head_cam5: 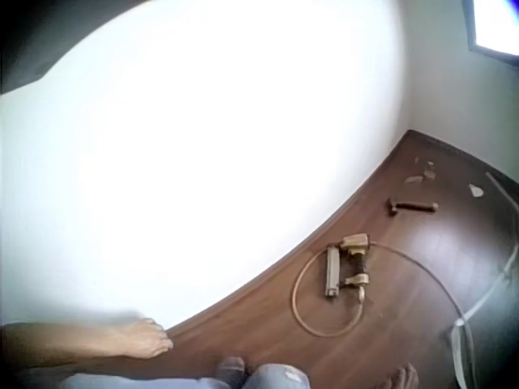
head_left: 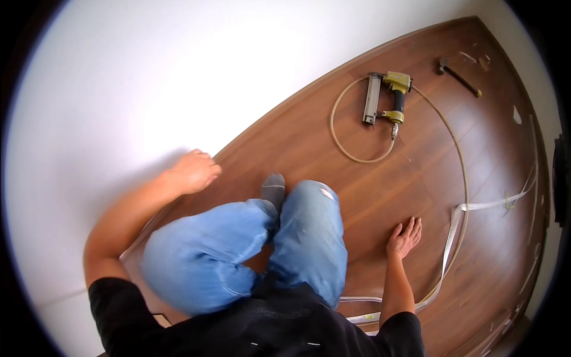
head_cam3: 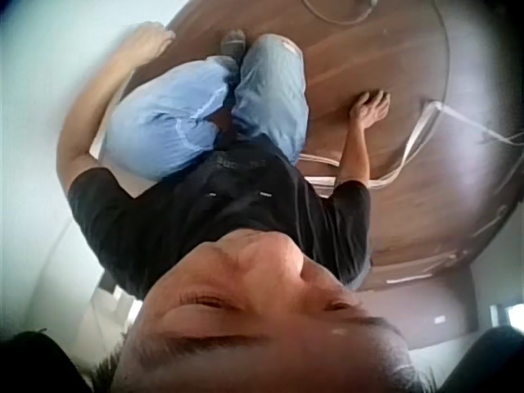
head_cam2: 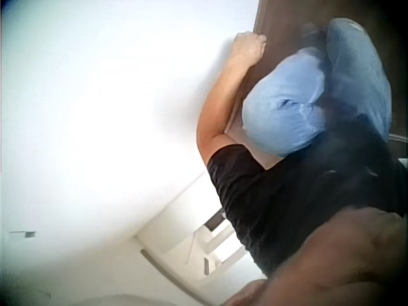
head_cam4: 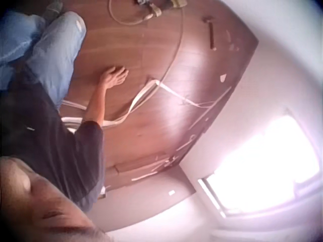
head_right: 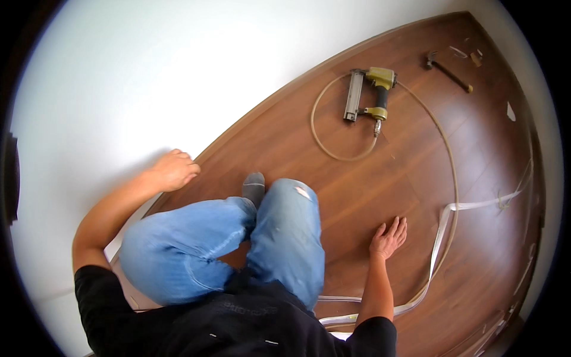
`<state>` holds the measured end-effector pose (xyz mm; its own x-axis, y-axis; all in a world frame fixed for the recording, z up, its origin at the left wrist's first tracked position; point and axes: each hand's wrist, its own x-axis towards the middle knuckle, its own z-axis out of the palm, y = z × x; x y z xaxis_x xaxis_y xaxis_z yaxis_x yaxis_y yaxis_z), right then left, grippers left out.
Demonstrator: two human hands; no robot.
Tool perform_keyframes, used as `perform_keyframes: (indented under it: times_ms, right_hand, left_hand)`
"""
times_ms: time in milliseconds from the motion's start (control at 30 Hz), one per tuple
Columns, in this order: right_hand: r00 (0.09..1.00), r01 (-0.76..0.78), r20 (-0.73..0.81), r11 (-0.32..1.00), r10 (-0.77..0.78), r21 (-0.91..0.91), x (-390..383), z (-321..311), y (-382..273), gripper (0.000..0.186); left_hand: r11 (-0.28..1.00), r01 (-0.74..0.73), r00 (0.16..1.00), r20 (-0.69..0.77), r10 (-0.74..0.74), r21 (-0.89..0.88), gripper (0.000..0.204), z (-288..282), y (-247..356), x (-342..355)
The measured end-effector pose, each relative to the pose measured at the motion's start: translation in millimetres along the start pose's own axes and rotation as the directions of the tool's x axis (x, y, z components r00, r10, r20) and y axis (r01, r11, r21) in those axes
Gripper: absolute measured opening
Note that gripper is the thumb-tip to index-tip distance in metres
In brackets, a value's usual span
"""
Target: The person installs a skirting board along a wall by applying adhesive tape to a wooden strip, positioning it against the wall, and securing it using a hammer and a pneumatic nail gun.
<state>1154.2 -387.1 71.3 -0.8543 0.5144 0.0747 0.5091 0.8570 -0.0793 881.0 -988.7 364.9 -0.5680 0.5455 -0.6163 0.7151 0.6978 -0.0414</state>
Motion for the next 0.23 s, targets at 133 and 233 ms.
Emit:
perform_keyframes:
  times_ms: [133, 233]
  right_hand:
    - [1.0, 0.016, -0.024, 0.999, -0.016, 0.033, -1.1, 8.7, 1.7, 0.057]
    - [0.999, 0.017, -0.051, 0.999, -0.014, 0.046, -5.5, 13.2, 13.0, 0.06]
  left_hand:
    - [0.985, -0.134, 0.986, -0.088, 0.143, 0.104, 0.028, 73.5, -17.5, 93.2]
    - [0.976, -0.194, 0.967, -0.146, 0.207, 0.1, 0.037, 100.6, -11.3, 157.9]
